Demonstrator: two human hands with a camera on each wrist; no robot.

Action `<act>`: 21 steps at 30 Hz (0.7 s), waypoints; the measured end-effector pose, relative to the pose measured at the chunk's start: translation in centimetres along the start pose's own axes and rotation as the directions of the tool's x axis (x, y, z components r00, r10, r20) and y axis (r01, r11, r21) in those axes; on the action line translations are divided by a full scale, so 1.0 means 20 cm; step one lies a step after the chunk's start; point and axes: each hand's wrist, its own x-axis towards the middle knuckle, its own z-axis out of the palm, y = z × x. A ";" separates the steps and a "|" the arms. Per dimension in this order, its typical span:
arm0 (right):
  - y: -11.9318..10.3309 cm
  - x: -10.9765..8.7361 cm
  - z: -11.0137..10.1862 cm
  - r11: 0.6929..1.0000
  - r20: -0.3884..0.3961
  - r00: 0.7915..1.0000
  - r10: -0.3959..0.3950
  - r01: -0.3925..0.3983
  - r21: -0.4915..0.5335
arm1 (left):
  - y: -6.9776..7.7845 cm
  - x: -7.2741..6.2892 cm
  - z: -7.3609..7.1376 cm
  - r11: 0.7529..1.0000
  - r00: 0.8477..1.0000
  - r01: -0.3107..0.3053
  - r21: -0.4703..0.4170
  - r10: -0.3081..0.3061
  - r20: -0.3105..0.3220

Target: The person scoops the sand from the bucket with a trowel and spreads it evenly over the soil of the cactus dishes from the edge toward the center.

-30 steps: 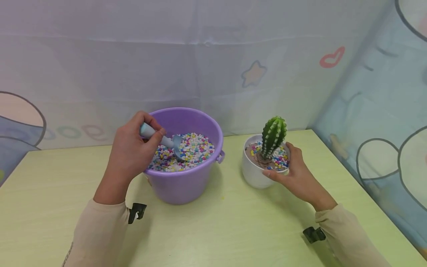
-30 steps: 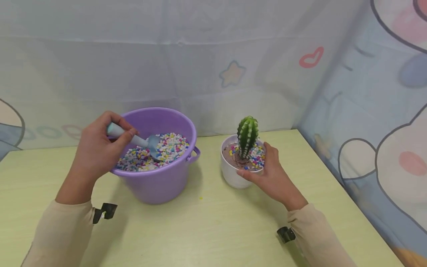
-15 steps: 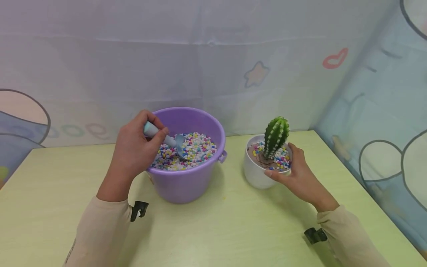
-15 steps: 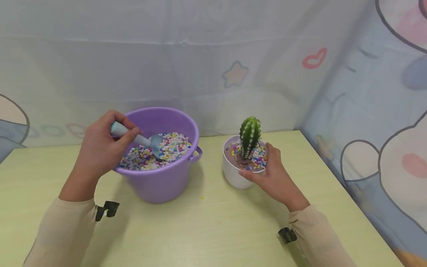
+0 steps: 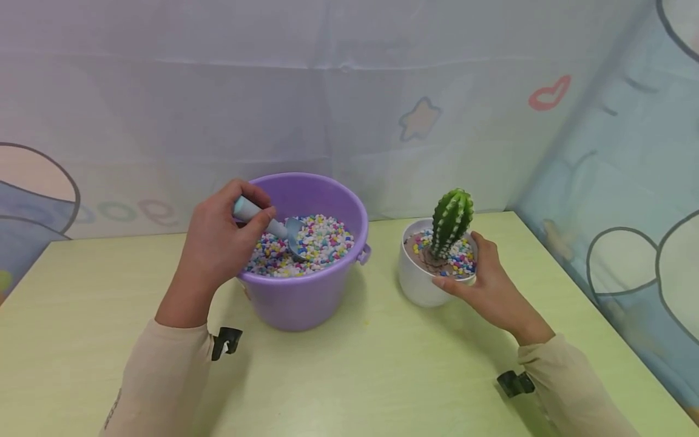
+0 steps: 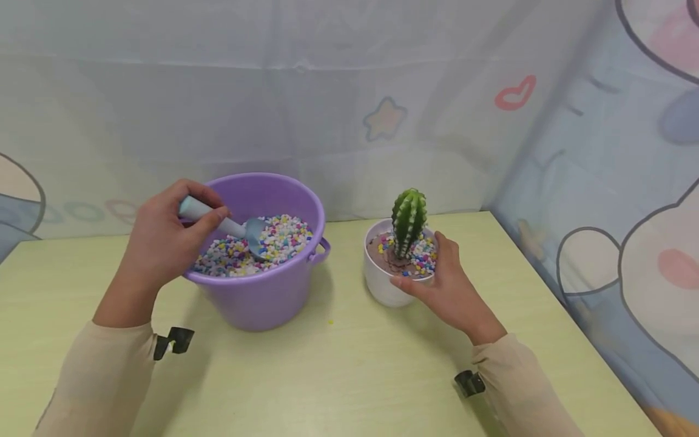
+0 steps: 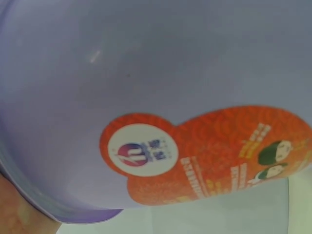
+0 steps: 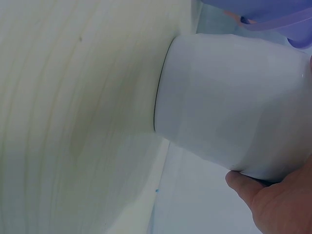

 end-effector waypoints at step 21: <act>-0.01 -0.01 -0.01 1.000 0.019 1.000 0.013 -0.013 0.005 | 0.01 0.00 -0.01 0.998 0.998 0.048 0.032 -0.049 0.038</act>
